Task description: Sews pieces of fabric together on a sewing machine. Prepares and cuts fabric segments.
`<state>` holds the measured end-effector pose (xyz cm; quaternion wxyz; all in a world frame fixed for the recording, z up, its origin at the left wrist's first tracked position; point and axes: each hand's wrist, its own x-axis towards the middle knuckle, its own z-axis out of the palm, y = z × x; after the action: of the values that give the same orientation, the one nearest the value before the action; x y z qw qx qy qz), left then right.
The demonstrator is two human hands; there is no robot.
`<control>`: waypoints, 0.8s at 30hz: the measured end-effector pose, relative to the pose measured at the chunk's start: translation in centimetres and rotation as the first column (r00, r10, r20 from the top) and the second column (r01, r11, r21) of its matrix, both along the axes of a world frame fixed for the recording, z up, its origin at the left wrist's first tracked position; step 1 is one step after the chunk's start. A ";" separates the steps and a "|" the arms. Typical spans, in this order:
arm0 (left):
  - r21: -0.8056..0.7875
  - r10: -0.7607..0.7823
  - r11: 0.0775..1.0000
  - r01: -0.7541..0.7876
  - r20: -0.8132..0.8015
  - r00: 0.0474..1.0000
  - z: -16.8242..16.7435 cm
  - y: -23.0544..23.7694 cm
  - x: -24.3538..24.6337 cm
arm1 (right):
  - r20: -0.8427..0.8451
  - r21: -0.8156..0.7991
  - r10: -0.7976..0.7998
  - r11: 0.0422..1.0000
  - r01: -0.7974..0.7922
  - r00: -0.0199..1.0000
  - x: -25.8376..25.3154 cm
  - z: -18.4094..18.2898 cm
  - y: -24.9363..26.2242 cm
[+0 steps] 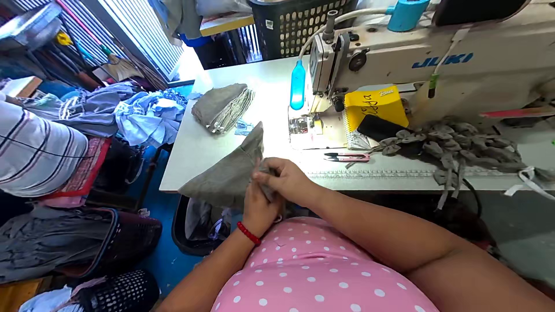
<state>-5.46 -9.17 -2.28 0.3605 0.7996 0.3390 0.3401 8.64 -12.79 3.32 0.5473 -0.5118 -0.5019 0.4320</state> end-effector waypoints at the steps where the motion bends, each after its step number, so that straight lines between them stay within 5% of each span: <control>1: -0.037 0.024 0.999 -0.018 0.151 0.988 0.0 0.4 0.2 | 0.069 0.065 0.018 0.998 -0.023 0.997 -0.6 0.5 0.1; 4: -0.369 0.175 0.929 0.011 0.466 0.867 3.1 2.2 -0.1 | 0.237 0.248 0.026 0.965 -0.086 0.971 -0.7 1.7 0.1; 7: -0.572 0.485 0.809 -0.135 0.520 0.703 8.2 4.2 -2.5 | 0.423 0.302 -0.065 0.951 -0.073 0.904 1.8 1.2 -0.8; 10: -0.457 0.465 0.869 -0.188 0.628 0.624 12.2 6.8 -7.6 | 0.559 0.273 -0.213 0.960 0.065 0.802 5.2 -0.9 -2.5; 14: -0.199 0.439 0.887 -0.416 0.638 0.632 15.6 9.7 -11.5 | 0.598 0.207 -0.303 0.953 0.223 0.742 8.7 -2.0 -4.5; 17: -0.100 0.475 0.868 -0.487 0.456 0.753 15.0 11.7 -8.9 | 0.711 0.201 -0.343 0.936 0.291 0.614 9.9 -1.8 -5.3; 20: -0.018 0.463 0.887 -0.462 0.025 0.886 10.5 15.3 -4.9 | 0.856 0.117 -0.292 0.913 0.390 0.426 10.8 -1.1 -6.0; 22: -0.045 0.420 0.890 -0.454 -0.311 0.853 6.7 17.4 -3.2 | 0.914 0.031 -0.207 0.893 0.448 0.348 11.3 -1.5 -6.4; 24: -0.007 0.379 0.902 -0.432 -0.467 0.799 4.5 17.8 -2.2 | 0.941 0.015 -0.164 0.895 0.447 0.297 11.7 -2.8 -6.8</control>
<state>-7.64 8.63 2.23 0.2342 0.7436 0.5959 0.1928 20.33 -19.60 0.53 0.1722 -0.8148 -0.5535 0.0149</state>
